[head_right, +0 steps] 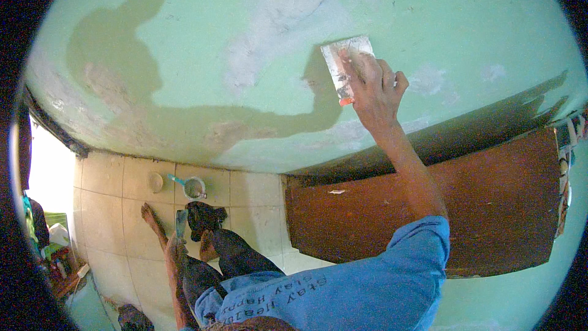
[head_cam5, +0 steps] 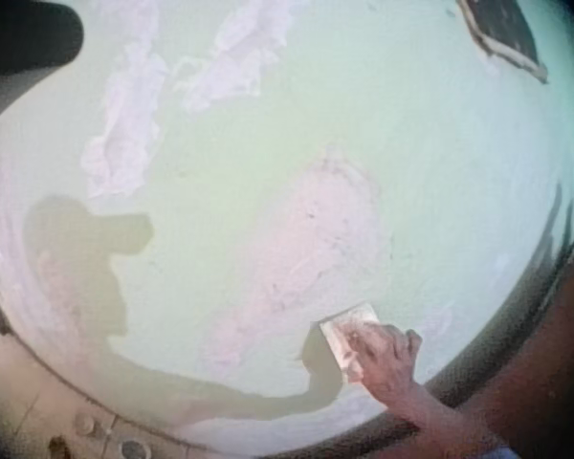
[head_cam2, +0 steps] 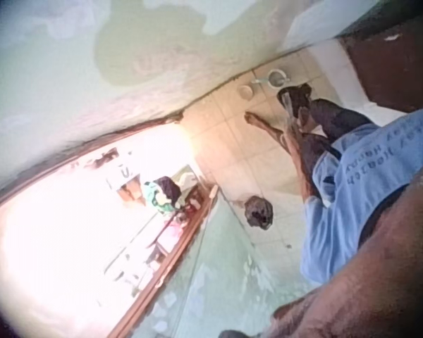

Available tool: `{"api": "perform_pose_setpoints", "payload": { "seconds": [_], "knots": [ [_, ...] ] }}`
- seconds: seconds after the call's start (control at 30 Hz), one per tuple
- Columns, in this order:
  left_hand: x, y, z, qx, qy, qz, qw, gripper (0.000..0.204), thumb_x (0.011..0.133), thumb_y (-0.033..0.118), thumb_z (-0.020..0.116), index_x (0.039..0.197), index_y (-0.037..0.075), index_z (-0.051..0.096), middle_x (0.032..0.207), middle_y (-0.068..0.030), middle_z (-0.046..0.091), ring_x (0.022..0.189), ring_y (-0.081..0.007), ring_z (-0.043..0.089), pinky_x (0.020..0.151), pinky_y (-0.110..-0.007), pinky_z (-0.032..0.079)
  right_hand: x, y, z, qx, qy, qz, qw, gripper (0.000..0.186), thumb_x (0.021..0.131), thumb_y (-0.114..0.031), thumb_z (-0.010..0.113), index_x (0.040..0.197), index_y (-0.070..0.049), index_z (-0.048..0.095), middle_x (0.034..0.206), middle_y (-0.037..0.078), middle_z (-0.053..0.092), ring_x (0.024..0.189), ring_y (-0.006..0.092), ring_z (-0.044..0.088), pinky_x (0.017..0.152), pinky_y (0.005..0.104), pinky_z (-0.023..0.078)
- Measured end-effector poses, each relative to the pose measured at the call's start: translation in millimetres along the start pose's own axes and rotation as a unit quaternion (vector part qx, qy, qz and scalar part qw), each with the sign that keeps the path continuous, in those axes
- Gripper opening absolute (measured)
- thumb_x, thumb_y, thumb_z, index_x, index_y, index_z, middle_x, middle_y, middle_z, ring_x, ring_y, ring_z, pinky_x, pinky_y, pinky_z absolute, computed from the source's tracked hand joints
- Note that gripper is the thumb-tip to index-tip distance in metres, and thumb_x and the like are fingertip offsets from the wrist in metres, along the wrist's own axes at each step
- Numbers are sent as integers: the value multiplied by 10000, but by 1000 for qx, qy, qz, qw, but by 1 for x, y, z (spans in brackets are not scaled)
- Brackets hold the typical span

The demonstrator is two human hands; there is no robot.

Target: The person applies white putty to a green wall using a putty knife and a smaller scraper, smoothing the material over damaged sections.

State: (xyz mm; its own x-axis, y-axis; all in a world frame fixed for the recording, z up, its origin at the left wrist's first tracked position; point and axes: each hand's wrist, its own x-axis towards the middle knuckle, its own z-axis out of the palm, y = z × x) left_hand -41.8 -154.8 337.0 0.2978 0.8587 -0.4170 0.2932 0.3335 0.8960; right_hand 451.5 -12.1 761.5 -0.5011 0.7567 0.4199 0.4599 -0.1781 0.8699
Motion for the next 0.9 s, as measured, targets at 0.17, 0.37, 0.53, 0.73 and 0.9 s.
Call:
{"api": "perform_pose_setpoints", "payload": {
  "seconds": [0.17, 0.37, 0.53, 0.73, 0.9],
  "knots": [
    [4, -9, 1, -54, 8, -28, 998, 342, 984, 102, 501, 1306, 6, 566, 949, -167, 631, 690, -226, 598, 641, -344, 495, 84, -17, -10, 62, 150, 150, 975, 614, 814, -215, 707, 1373, -420, 557, 1212, -12, 494, 1116, 239, 469, 860, 429, 334],
    [-6, -13, -1, -19, 10, -9, 1000, 337, 979, 105, 501, 1294, 7, 571, 946, -167, 631, 690, -231, 602, 638, -346, 495, 79, -67, 6, 30, 110, 103, 988, 577, 804, -166, 731, 1318, -406, 622, 1251, -24, 481, 1131, 215, 448, 910, 388, 327],
    [-10, -29, 4, -61, 24, -24, 998, 335, 973, 100, 505, 1288, 5, 569, 926, -165, 630, 709, -232, 604, 639, -336, 489, 34, -52, -2, 15, 67, 8, 998, 567, 830, -158, 695, 1337, -396, 608, 1252, -45, 508, 1120, 192, 458, 909, 381, 303],
    [10, -50, 13, -55, -7, -44, 998, 353, 982, 94, 494, 1317, 4, 558, 992, -170, 633, 764, -241, 610, 678, -336, 492, 87, -24, 2, -1, 132, 25, 991, 592, 816, -281, 682, 1371, -441, 549, 1259, -43, 510, 1101, 185, 487, 867, 431, 323],
    [10, -51, 22, -43, -7, -57, 997, 358, 986, 108, 501, 1320, -9, 552, 1056, -189, 635, 855, -281, 621, 747, -360, 494, 28, -33, 24, -37, 103, -15, 994, 567, 835, -267, 664, 1365, -441, 559, 1230, -36, 519, 1105, 173, 488, 869, 422, 330]
  ]
}}
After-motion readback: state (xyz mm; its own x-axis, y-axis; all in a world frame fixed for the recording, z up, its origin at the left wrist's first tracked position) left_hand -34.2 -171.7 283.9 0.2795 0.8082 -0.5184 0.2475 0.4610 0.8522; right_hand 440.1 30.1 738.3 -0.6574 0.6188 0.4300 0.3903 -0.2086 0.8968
